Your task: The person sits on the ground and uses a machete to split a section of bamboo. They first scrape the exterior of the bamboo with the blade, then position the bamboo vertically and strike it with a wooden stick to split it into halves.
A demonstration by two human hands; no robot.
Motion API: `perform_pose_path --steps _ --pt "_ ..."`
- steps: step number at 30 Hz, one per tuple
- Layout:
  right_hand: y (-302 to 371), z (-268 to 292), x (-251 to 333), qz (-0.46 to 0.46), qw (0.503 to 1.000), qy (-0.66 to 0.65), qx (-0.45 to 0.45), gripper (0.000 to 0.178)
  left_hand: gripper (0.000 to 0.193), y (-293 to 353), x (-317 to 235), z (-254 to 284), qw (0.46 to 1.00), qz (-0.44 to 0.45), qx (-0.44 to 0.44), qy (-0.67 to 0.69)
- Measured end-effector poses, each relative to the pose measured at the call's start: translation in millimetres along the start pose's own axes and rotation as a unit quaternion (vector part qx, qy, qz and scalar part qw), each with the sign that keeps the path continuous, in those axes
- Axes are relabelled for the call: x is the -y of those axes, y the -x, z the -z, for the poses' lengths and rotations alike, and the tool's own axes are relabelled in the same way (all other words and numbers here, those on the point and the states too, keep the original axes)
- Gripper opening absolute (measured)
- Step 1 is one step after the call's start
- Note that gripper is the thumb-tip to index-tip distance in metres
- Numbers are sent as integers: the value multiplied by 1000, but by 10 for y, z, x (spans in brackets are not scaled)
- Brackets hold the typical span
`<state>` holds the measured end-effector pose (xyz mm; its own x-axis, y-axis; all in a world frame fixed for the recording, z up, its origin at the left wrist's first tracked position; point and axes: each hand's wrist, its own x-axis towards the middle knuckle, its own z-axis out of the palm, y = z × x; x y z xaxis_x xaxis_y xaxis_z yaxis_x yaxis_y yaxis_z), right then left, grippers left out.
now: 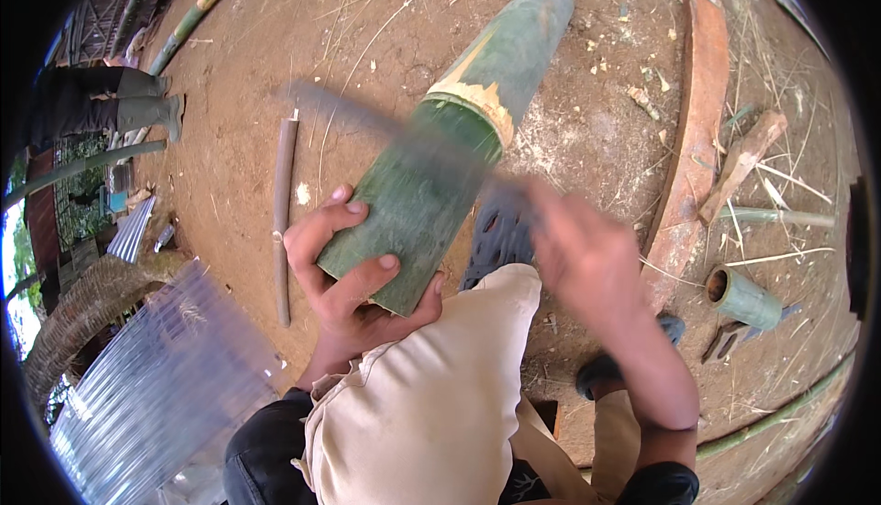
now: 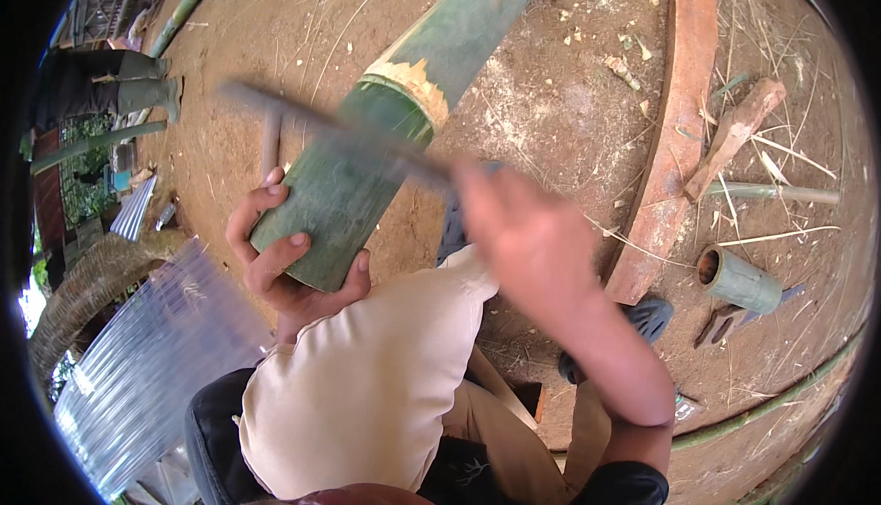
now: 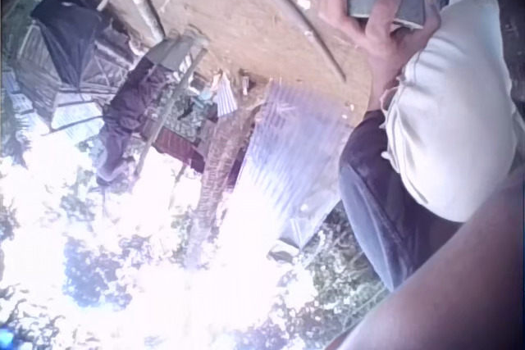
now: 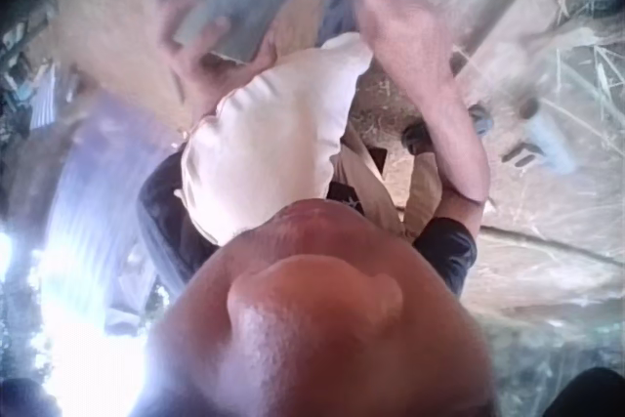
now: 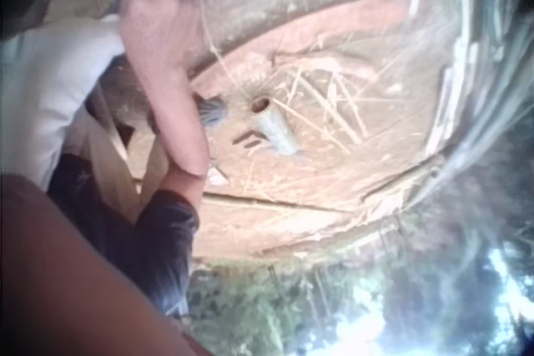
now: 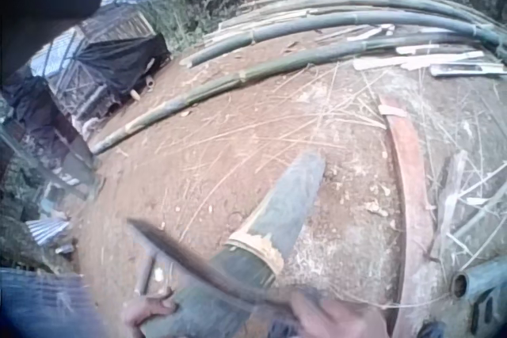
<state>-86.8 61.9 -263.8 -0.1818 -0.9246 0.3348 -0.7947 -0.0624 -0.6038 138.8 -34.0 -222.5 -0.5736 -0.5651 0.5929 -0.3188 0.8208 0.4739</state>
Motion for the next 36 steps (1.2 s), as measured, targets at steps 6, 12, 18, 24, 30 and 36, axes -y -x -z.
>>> perform_pose_path --steps 6,12,18,24,30,36 --pt "-39 -57 -178 -22 998 55 -16 36 57 5 -36 40 1000 11 17 -11" --pt "25 -130 -197 -11 997 76 -12 34 58 -42 -10 34 999 2 35 -16" --pt "53 -115 -93 17 985 166 52 31 57 45 -22 20 1000 19 6 7" --pt "74 -104 27 18 994 105 -6 27 61 49 -11 64 999 -11 36 -20" --pt "-3 -62 -1417 -240 943 229 8 20 64 -13 8 91 997 -17 72 -29" --pt "384 -84 -1219 -328 940 94 -22 26 61 -37 34 26 1000 -11 -2 -15"
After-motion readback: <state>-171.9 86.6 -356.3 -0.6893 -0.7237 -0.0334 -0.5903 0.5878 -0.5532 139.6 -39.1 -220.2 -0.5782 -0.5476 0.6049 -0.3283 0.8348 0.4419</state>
